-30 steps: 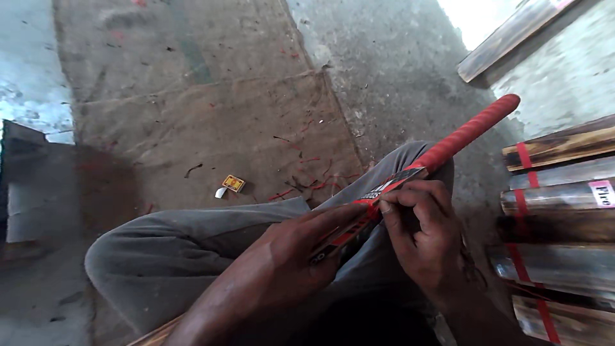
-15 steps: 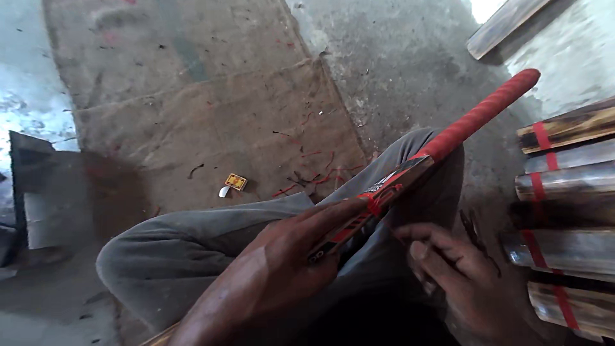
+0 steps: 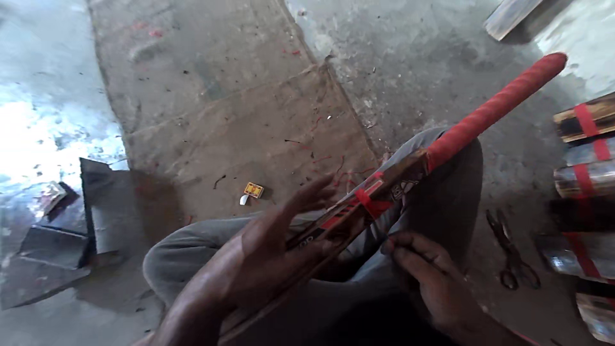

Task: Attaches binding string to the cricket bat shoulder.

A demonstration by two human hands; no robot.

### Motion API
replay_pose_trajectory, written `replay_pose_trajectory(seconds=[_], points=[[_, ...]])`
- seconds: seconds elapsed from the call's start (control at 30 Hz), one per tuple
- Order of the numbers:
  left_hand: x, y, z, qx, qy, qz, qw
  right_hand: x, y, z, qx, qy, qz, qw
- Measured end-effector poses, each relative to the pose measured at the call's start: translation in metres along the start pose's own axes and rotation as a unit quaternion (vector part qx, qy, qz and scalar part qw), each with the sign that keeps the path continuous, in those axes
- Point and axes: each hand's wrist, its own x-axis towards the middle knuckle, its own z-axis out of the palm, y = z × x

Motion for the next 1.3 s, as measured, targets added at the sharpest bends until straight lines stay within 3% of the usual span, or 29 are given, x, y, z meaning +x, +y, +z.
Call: replay_pose_trajectory(seconds=[0.07, 0.2, 0.33, 0.5, 0.7, 1.1, 1.2, 1.3], points=[[-0.001, 0.003, -0.008, 0.13, 0.073, -0.003, 0.989, 0.017, -0.006, 0.007, -0.021, 0.001, 0.013, 1.0], [-0.004, 0.02, 0.032, 0.388, 0.212, 0.024, 0.897, 0.046, -0.012, 0.019, -0.007, 0.006, 0.034, 0.999], [-0.014, 0.013, 0.103, 0.486, 0.209, -0.023, 0.848, 0.048, -0.017, 0.022, -0.025, 0.009, 0.037, 0.999], [-0.01, -0.008, 0.113, 0.539, 0.219, -0.016, 0.813, 0.031, -0.002, 0.016, -0.025, 0.024, 0.058, 0.998], [-0.01, -0.009, 0.107, 0.539, 0.212, -0.004, 0.815, 0.011, 0.024, 0.0, 0.064, 0.048, 0.067, 0.995], [-0.004, -0.001, 0.091, 0.492, 0.173, 0.013, 0.853, 0.012, 0.046, -0.01, 0.173, 0.011, 0.118, 0.978], [-0.002, 0.005, 0.082, 0.459, 0.167, 0.02, 0.873, 0.011, 0.041, -0.009, 0.182, 0.0, 0.114, 0.977], [-0.001, 0.02, 0.059, 0.388, 0.103, 0.015, 0.916, 0.011, 0.025, -0.004, 0.169, -0.039, 0.083, 0.981]])
